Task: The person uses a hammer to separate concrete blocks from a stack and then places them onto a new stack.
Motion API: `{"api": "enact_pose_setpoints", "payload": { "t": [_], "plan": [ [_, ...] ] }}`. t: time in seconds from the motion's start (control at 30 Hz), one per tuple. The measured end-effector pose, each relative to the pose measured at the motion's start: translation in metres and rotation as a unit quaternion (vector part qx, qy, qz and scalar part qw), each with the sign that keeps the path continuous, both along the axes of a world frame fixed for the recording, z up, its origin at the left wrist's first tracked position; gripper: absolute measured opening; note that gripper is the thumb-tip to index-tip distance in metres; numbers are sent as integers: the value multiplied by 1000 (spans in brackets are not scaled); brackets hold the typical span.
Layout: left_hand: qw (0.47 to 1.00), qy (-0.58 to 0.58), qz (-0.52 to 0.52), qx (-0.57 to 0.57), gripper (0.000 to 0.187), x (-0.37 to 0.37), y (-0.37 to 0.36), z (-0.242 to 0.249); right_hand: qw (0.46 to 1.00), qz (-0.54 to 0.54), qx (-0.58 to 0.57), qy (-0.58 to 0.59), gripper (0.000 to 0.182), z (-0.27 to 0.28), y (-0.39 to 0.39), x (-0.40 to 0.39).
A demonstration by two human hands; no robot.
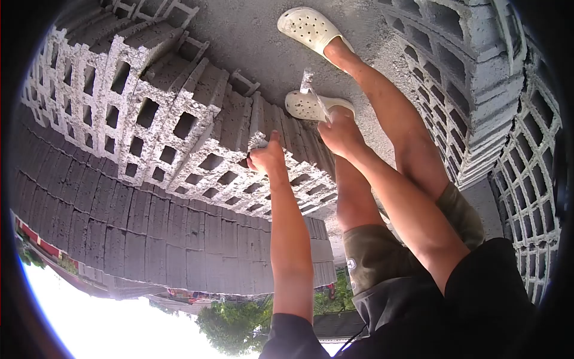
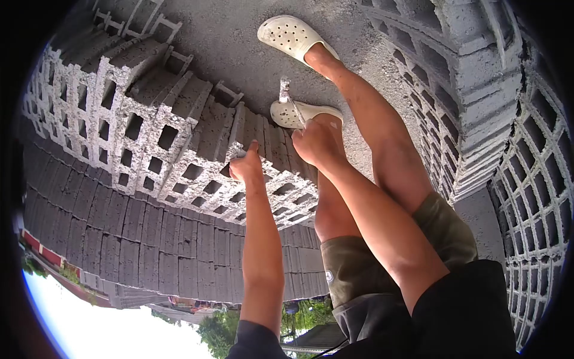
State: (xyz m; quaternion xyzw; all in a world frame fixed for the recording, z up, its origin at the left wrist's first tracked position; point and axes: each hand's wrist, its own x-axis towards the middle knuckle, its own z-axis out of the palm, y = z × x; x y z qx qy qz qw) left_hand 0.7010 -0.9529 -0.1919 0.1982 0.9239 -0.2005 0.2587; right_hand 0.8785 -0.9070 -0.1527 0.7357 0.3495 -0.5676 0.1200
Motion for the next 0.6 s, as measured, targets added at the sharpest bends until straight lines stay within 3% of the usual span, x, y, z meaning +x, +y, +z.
{"api": "enact_pose_setpoints", "payload": {
  "t": [0.23,0.3,0.4,0.5,0.57,0.6],
  "plan": [
    [994,-73,38,70,59,-4,4,0,996,12,93,-6,28,11,-39,1],
    [989,-92,87,75,61,-7,2,10,997,35,38,64,32,6,-47,9],
    [984,-118,125,39,50,-13,5,20,993,-7,84,79,31,-4,-52,14],
    [955,-166,183,162,37,-18,-13,35,992,-22,107,62,31,-1,-41,19],
    [952,-193,181,157,39,-23,-7,73,994,-100,-3,52,28,-3,-28,14],
    [935,-229,193,191,42,-28,-11,79,992,-97,60,54,29,-9,-30,10]
  ]
}}
